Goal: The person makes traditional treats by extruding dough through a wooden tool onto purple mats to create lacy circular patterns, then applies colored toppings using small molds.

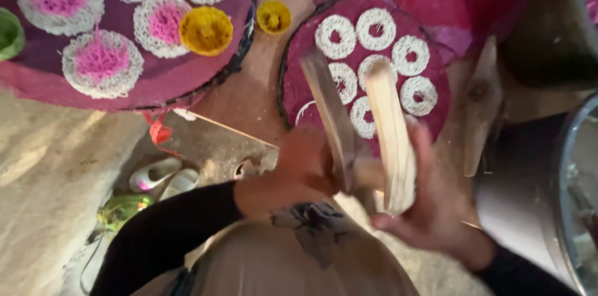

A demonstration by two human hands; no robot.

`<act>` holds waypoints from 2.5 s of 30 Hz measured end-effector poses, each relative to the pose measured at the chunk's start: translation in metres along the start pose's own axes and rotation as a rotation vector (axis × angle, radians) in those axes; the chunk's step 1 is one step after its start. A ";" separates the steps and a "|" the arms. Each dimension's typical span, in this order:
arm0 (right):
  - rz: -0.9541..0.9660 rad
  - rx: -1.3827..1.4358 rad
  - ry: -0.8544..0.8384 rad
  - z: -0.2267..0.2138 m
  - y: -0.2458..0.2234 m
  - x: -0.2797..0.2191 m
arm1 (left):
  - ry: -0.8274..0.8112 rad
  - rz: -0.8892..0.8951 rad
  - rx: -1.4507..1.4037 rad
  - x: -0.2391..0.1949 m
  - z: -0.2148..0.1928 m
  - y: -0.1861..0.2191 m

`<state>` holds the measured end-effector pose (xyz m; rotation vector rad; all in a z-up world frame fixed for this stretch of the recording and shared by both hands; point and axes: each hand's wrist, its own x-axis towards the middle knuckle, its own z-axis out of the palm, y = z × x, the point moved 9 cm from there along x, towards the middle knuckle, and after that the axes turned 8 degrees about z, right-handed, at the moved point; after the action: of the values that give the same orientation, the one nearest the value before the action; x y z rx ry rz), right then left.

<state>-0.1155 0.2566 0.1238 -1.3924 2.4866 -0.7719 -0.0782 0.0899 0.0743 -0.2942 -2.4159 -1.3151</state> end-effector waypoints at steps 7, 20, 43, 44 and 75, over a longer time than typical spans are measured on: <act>0.679 0.970 -0.606 -0.013 0.152 -0.035 | -0.046 0.106 -0.401 0.074 -0.071 0.007; 0.962 0.499 -0.873 0.023 0.201 -0.006 | 0.266 0.307 -1.736 0.064 -0.086 -0.065; 0.788 0.333 -0.891 0.045 0.210 0.033 | 0.808 0.128 -1.638 0.013 -0.058 -0.120; 0.784 0.273 -0.913 0.040 0.211 0.033 | 0.814 0.129 -1.671 0.015 -0.053 -0.123; 0.526 0.238 -0.658 -0.037 0.187 0.045 | 0.075 0.298 -0.673 0.035 -0.060 -0.029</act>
<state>-0.2933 0.3109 0.0609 -0.6950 2.0042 -0.3882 -0.1069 0.0240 0.0962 -0.7300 -1.7095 -1.9011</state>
